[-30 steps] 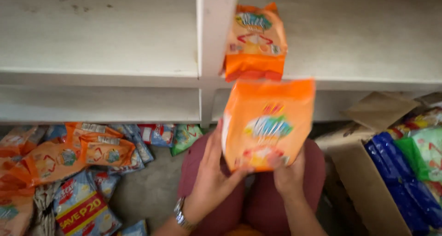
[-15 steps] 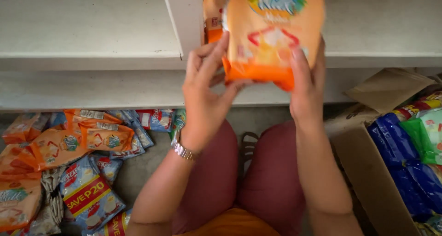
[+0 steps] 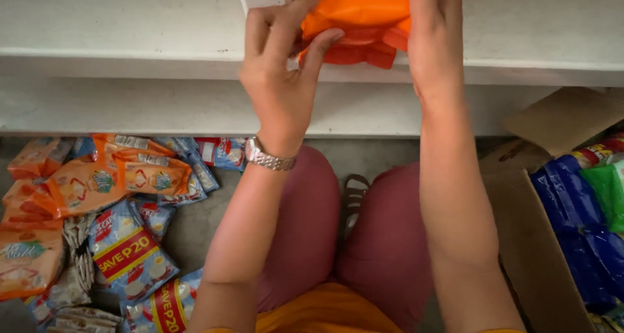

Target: Organizing and stacking milk powder and coffee sachets on grocery shelves.

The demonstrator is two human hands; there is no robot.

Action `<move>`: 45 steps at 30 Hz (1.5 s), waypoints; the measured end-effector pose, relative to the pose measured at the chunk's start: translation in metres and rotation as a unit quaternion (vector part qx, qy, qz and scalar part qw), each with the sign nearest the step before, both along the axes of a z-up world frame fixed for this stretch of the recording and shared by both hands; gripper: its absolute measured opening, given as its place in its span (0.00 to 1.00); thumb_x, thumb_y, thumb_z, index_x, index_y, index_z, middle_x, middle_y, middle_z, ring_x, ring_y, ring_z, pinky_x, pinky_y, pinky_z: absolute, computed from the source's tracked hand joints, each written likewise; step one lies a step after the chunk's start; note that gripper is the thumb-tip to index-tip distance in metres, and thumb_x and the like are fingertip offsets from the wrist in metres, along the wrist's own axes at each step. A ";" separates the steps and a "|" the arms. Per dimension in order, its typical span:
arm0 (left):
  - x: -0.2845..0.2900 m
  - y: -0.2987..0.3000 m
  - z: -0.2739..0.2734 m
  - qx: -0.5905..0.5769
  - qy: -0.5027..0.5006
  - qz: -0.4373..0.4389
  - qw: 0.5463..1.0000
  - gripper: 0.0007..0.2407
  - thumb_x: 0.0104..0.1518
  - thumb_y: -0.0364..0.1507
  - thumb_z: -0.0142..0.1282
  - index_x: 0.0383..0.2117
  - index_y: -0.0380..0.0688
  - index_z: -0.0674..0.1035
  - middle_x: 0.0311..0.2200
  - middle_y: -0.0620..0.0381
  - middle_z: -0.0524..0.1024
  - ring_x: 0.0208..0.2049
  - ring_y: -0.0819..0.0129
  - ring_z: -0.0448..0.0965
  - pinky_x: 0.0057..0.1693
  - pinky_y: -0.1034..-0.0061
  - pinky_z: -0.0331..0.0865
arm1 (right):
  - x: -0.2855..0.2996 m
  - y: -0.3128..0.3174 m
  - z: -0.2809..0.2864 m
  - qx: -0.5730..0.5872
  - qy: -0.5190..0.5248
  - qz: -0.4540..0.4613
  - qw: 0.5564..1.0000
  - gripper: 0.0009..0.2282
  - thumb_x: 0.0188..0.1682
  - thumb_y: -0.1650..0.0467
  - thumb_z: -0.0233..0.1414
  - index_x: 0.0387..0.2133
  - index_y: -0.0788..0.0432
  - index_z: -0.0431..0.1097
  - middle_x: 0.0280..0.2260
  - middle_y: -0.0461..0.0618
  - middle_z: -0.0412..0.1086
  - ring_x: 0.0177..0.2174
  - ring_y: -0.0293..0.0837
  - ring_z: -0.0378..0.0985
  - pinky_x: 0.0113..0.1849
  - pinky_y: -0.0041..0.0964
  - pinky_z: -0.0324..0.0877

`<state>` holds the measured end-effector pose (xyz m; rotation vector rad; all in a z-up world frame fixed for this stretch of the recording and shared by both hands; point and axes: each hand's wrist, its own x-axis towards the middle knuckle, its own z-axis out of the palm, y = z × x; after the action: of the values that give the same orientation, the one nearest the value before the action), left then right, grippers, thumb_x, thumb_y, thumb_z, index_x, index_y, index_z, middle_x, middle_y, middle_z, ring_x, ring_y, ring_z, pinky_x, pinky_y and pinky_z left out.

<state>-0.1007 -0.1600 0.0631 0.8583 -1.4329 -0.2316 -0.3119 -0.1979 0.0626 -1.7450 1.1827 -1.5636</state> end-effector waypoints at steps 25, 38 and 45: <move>0.030 -0.013 0.005 0.009 -0.169 0.015 0.985 0.12 0.61 0.26 0.61 0.51 0.53 0.80 0.39 0.58 0.77 0.34 0.60 0.81 0.41 0.68 0.75 | -0.011 -0.031 -0.034 -0.145 0.084 -0.047 0.985 0.26 0.68 0.53 0.29 0.69 0.57 0.54 0.68 0.53 0.56 0.69 0.48 0.58 0.71 0.41 0.51; 0.087 -0.018 -0.009 -0.026 -0.250 -0.043 0.967 0.11 0.61 0.30 0.59 0.49 0.51 0.79 0.39 0.57 0.81 0.31 0.61 0.84 0.37 0.66 0.76 | -0.047 0.014 -0.094 -0.030 -0.099 0.035 0.994 0.26 0.64 0.53 0.42 0.69 0.54 0.53 0.68 0.53 0.55 0.68 0.51 0.61 0.68 0.51 0.63; 0.249 0.022 -0.061 0.203 -0.092 -0.214 0.951 0.08 0.57 0.28 0.62 0.40 0.43 0.83 0.33 0.57 0.85 0.32 0.71 0.87 0.41 0.76 0.79 | 0.140 0.078 -0.134 0.064 -0.254 0.127 0.957 0.17 0.63 0.58 0.46 0.57 0.56 0.63 0.52 0.49 0.66 0.49 0.43 0.69 0.51 0.38 0.67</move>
<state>0.1486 -0.1376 0.0018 0.9047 -1.7727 -0.8153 -0.1714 -0.1200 -0.0716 -1.2442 0.7519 -1.6022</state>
